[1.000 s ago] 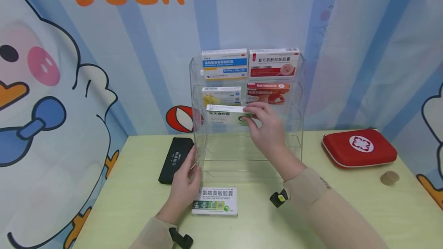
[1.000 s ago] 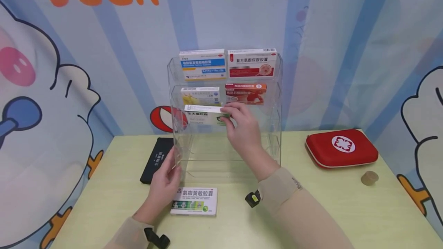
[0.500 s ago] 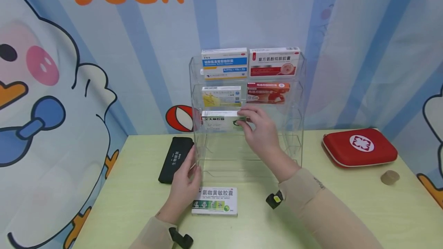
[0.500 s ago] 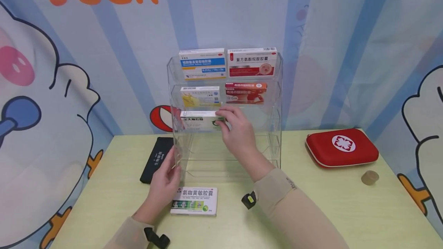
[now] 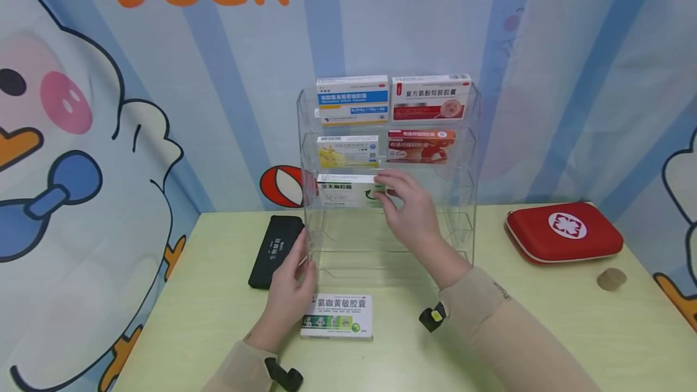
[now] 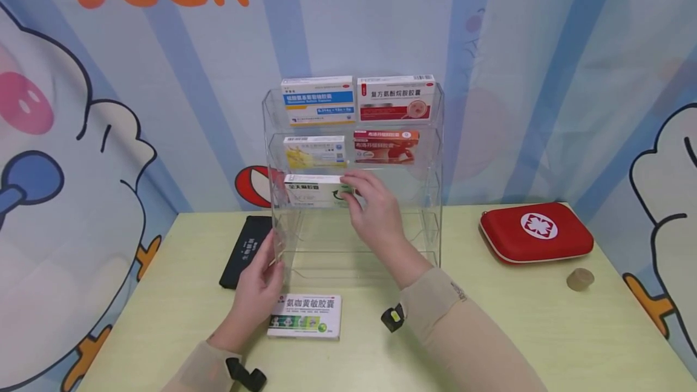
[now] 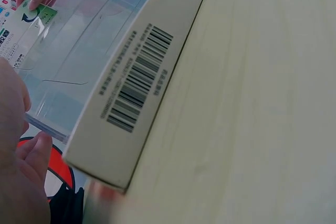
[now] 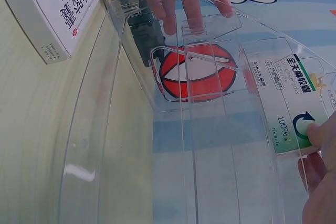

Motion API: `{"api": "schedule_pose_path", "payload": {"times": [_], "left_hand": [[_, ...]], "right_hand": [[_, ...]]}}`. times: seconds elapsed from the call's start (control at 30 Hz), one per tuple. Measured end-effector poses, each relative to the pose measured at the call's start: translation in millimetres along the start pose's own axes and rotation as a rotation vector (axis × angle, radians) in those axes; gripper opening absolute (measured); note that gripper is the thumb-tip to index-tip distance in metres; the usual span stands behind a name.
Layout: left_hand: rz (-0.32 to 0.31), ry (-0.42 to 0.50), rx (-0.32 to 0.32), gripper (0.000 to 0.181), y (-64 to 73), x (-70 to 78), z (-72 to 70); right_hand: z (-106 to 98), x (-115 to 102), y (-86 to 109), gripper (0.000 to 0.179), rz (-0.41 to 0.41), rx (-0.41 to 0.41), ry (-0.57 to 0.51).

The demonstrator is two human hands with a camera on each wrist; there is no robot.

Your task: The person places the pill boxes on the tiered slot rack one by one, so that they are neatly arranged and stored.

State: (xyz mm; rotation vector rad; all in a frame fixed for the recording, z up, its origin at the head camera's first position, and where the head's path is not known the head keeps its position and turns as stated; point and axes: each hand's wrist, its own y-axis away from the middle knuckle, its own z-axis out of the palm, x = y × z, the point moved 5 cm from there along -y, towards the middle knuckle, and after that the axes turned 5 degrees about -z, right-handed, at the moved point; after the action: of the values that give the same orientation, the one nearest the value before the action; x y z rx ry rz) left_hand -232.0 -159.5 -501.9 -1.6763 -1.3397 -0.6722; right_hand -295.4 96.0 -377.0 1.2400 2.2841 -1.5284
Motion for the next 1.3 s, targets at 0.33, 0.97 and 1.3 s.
{"api": "schedule_pose_path", "payload": {"times": [0.33,0.97,1.3], "left_hand": [[-0.008,0.013,-0.003,0.075,-0.2,0.2,0.0],[-0.009,0.003,0.001,0.075,-0.3,2.5,0.4],[-0.023,0.005,-0.008,0.076,-0.3,1.2,0.5]], "right_hand": [[-4.2,3.4,9.7,0.036,0.026,0.019,-0.023],[-8.9,-2.9,61.3,0.037,-0.089,0.067,-0.003],[1.8,-12.0,90.4,0.043,-0.142,-0.068,-0.049]]}}
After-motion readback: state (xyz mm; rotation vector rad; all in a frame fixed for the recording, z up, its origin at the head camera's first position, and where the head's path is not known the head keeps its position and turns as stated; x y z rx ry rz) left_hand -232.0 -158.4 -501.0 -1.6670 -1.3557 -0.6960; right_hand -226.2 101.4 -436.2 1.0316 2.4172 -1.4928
